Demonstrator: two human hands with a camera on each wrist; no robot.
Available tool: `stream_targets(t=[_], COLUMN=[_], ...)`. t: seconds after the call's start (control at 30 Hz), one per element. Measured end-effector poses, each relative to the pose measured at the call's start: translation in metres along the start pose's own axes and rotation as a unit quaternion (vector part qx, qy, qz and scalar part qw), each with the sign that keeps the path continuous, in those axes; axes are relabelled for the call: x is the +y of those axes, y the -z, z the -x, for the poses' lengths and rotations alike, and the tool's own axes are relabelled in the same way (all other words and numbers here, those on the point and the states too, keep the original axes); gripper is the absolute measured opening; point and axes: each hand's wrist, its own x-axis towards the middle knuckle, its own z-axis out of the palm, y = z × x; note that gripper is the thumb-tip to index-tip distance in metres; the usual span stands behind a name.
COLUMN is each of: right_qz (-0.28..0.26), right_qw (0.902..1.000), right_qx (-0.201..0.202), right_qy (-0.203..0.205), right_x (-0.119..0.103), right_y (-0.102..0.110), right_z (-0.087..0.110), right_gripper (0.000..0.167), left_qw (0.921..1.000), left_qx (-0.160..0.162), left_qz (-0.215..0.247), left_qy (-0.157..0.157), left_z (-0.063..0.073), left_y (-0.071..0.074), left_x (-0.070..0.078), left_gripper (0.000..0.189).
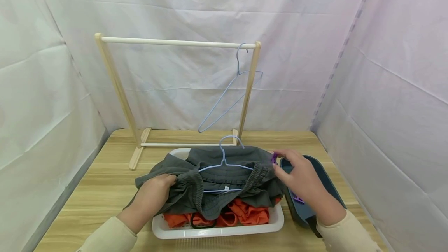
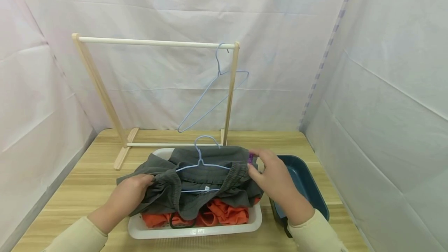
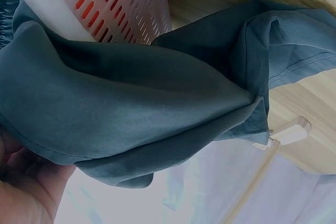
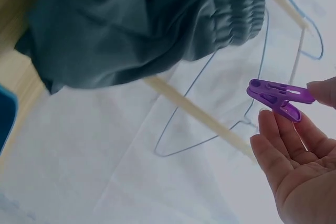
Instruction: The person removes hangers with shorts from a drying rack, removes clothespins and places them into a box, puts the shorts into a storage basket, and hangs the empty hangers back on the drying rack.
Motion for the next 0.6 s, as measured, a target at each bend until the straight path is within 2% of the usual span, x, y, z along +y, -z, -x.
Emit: stream_targets(t=[0.2,0.6], right_qz=[0.009,0.027], right_qw=[0.9997,0.9962], right_qx=[-0.003,-0.043], right_qy=[-0.024,-0.070], right_x=[0.017,0.048], right_y=[0.002,0.003], right_z=[-0.002,-0.008], right_gripper=[0.038,0.041], left_qw=[1.0000,0.9995], left_qx=[-0.005,-0.026], left_qz=[-0.002,-0.015], left_qy=[-0.001,-0.004], left_z=[0.000,-0.001], left_y=[0.000,0.000], left_x=[-0.001,0.000], left_gripper=[0.019,0.017])
